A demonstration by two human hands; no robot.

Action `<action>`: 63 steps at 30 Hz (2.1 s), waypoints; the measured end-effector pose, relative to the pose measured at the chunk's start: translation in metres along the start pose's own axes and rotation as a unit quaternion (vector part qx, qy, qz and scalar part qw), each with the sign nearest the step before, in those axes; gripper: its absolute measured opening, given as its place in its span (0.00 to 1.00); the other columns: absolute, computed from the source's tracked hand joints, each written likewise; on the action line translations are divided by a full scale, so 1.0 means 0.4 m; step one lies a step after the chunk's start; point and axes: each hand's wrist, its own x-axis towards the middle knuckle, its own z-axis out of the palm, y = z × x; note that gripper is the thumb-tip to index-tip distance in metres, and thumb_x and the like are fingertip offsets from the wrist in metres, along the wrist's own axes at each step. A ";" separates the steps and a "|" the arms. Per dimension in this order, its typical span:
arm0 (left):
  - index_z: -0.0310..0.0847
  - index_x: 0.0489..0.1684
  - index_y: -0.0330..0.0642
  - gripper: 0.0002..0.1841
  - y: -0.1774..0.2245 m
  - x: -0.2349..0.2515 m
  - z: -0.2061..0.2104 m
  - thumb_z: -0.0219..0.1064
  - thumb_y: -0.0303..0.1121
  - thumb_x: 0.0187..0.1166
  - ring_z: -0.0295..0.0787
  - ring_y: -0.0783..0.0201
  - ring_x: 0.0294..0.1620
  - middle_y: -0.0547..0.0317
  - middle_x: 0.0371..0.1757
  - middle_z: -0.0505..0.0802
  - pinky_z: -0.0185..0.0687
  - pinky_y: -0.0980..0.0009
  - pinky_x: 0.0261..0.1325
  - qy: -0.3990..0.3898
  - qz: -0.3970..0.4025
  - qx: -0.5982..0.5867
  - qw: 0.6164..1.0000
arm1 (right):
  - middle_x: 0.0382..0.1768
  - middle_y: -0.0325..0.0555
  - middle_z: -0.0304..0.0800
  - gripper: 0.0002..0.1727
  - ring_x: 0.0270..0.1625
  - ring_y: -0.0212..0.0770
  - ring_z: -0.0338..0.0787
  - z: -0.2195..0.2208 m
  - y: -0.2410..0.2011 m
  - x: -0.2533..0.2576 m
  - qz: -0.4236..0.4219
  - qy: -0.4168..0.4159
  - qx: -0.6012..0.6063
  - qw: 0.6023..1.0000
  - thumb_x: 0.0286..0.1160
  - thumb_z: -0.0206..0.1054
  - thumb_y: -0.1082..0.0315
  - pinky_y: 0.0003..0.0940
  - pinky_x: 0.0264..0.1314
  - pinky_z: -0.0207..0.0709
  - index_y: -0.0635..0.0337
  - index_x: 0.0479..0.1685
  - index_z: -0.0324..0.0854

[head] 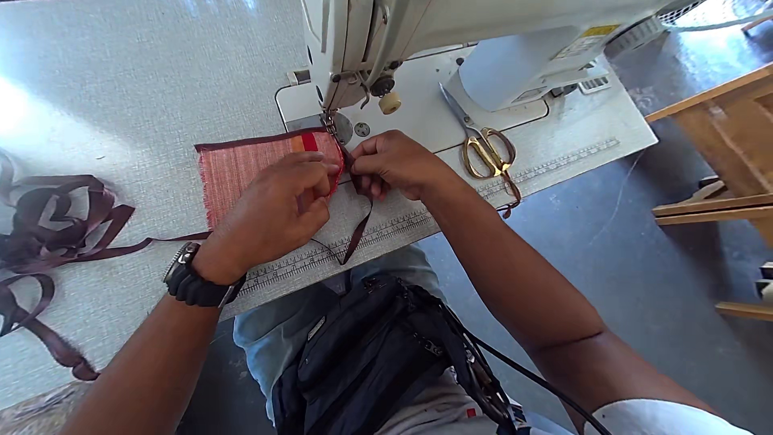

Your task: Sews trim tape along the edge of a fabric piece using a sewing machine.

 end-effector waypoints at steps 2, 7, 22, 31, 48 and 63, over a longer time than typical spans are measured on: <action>0.85 0.31 0.47 0.06 0.001 0.001 0.000 0.61 0.33 0.70 0.76 0.60 0.82 0.62 0.67 0.92 0.75 0.59 0.81 -0.003 0.000 0.003 1.000 | 0.19 0.41 0.83 0.07 0.15 0.31 0.80 -0.002 -0.002 0.000 0.002 -0.005 0.000 1.000 0.85 0.63 0.71 0.23 0.17 0.76 0.66 0.48 0.84; 0.84 0.31 0.47 0.07 0.004 0.003 0.006 0.60 0.34 0.72 0.76 0.59 0.83 0.60 0.67 0.92 0.72 0.57 0.83 -0.003 0.011 0.029 1.000 | 0.16 0.41 0.82 0.08 0.13 0.31 0.78 0.000 -0.003 0.002 0.002 -0.002 -0.022 1.000 0.85 0.63 0.71 0.23 0.15 0.74 0.66 0.42 0.85; 0.85 0.30 0.46 0.06 0.005 0.001 0.002 0.61 0.32 0.70 0.79 0.60 0.80 0.59 0.65 0.92 0.76 0.60 0.80 0.001 0.012 0.013 1.000 | 0.19 0.42 0.84 0.09 0.14 0.31 0.80 0.020 0.001 -0.009 -0.011 0.024 -0.036 0.999 0.82 0.70 0.66 0.23 0.15 0.75 0.65 0.44 0.87; 0.85 0.31 0.47 0.05 0.004 0.001 -0.001 0.62 0.32 0.70 0.79 0.61 0.80 0.59 0.67 0.92 0.76 0.59 0.80 0.000 0.001 0.005 1.000 | 0.14 0.40 0.78 0.10 0.12 0.31 0.75 0.010 0.008 -0.007 -0.011 0.019 -0.023 1.000 0.84 0.67 0.66 0.24 0.14 0.73 0.64 0.38 0.86; 0.85 0.32 0.44 0.06 0.000 -0.007 -0.006 0.62 0.31 0.70 0.82 0.61 0.77 0.56 0.67 0.91 0.81 0.61 0.75 0.005 0.001 -0.009 1.000 | 0.36 0.43 0.85 0.06 0.37 0.39 0.84 0.036 0.032 0.010 -0.165 0.203 -0.203 0.943 0.71 0.74 0.66 0.41 0.39 0.78 0.56 0.42 0.87; 0.85 0.32 0.44 0.06 0.002 -0.008 -0.010 0.61 0.30 0.70 0.82 0.61 0.76 0.56 0.66 0.92 0.81 0.61 0.74 0.006 -0.003 -0.016 1.000 | 0.34 0.40 0.93 0.10 0.31 0.34 0.90 0.049 0.032 0.006 -0.154 0.195 -0.126 0.960 0.74 0.71 0.71 0.34 0.36 0.84 0.58 0.52 0.83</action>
